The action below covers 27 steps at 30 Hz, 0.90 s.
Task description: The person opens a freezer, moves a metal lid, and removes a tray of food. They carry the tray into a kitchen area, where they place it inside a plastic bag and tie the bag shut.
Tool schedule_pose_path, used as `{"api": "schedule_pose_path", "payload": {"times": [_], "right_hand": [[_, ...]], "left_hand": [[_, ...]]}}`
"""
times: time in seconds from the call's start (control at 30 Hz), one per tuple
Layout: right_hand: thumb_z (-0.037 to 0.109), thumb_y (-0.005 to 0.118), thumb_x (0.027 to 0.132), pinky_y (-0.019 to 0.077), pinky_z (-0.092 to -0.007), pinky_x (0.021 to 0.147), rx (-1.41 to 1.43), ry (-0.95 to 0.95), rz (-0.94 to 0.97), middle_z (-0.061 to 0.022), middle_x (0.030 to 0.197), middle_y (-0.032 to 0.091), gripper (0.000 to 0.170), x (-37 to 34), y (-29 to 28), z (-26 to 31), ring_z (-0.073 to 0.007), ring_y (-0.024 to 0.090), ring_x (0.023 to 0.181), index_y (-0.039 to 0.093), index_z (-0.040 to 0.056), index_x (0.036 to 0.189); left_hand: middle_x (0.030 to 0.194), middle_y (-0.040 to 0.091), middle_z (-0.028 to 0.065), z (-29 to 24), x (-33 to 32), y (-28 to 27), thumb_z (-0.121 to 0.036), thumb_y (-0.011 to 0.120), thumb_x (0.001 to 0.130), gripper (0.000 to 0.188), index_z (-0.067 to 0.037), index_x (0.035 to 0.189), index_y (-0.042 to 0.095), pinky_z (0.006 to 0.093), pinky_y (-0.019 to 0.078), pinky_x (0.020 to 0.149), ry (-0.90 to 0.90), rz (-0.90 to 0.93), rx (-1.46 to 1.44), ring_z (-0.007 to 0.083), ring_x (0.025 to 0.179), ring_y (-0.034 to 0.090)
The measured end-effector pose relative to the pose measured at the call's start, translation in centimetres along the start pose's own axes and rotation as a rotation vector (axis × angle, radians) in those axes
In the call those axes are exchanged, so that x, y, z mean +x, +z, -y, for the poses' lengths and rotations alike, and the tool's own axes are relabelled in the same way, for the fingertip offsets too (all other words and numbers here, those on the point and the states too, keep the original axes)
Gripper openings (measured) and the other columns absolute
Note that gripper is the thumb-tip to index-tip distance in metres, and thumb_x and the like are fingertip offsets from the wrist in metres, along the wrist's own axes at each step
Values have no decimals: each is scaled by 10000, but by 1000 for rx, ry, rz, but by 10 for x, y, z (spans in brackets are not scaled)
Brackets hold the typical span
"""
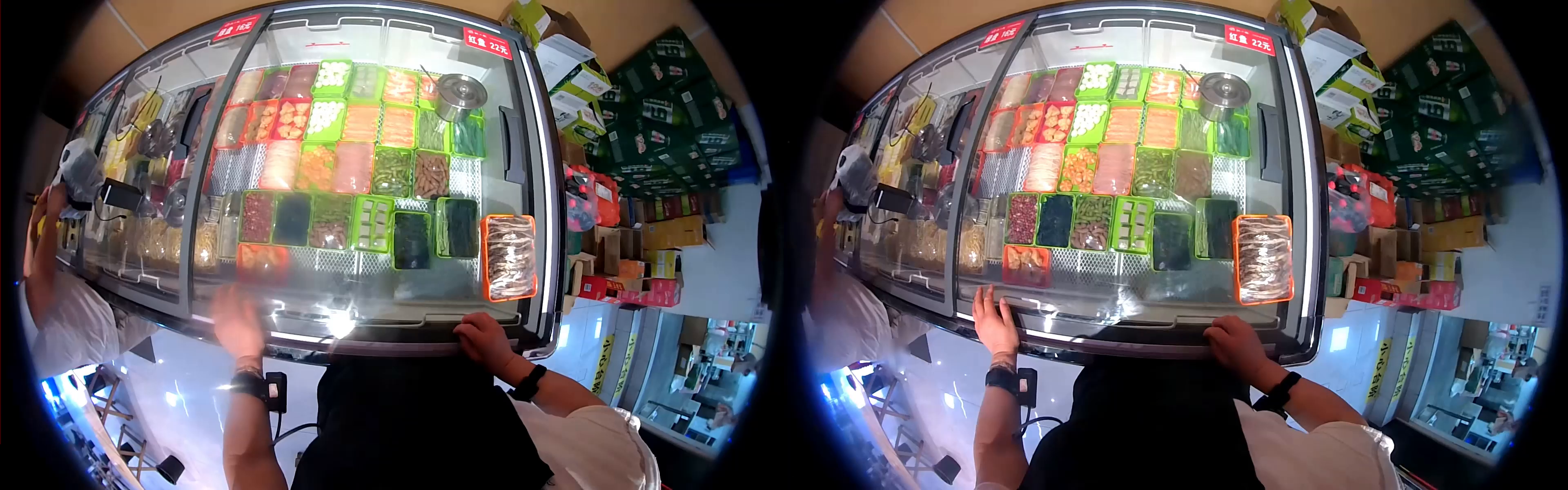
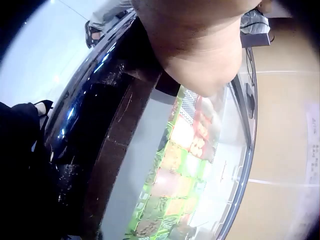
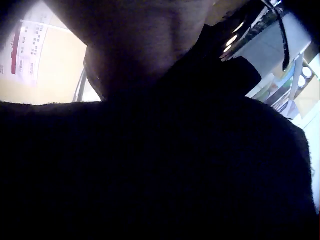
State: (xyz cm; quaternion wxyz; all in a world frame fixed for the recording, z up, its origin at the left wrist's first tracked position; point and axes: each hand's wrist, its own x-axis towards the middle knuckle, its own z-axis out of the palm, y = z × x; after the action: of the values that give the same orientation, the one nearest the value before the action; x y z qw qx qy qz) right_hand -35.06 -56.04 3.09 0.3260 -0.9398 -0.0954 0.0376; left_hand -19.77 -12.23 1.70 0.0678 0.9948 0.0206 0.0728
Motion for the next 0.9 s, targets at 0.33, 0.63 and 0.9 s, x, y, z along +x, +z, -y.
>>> {"api": "schedule_pose_path", "payload": {"times": [0.33,0.63,0.9], "right_hand": [[33,640,691,476,-414,713,13,17,40,-114,892,552,218,4,-3,2,-328,562,846,578,79,895],[34,642,676,480,-417,726,20,-3,26,-116,908,553,227,1,-1,-1,-332,562,866,583,76,892],[37,640,679,480,-420,729,10,-27,-4,-116,901,560,208,0,-1,-1,-335,566,851,580,70,875]], "left_hand": [[1318,524,179,5,1,6,-219,506,902,393,-44,1249,564,447,332,1072,-47,-9,-77,364,1260,442],[1298,532,181,6,-1,4,-150,535,864,398,-57,1250,556,460,350,1058,-22,15,-44,369,1248,450],[1316,512,202,9,-4,10,-186,532,895,368,-44,1234,553,455,384,1030,-78,-19,-43,368,1226,476]]}}
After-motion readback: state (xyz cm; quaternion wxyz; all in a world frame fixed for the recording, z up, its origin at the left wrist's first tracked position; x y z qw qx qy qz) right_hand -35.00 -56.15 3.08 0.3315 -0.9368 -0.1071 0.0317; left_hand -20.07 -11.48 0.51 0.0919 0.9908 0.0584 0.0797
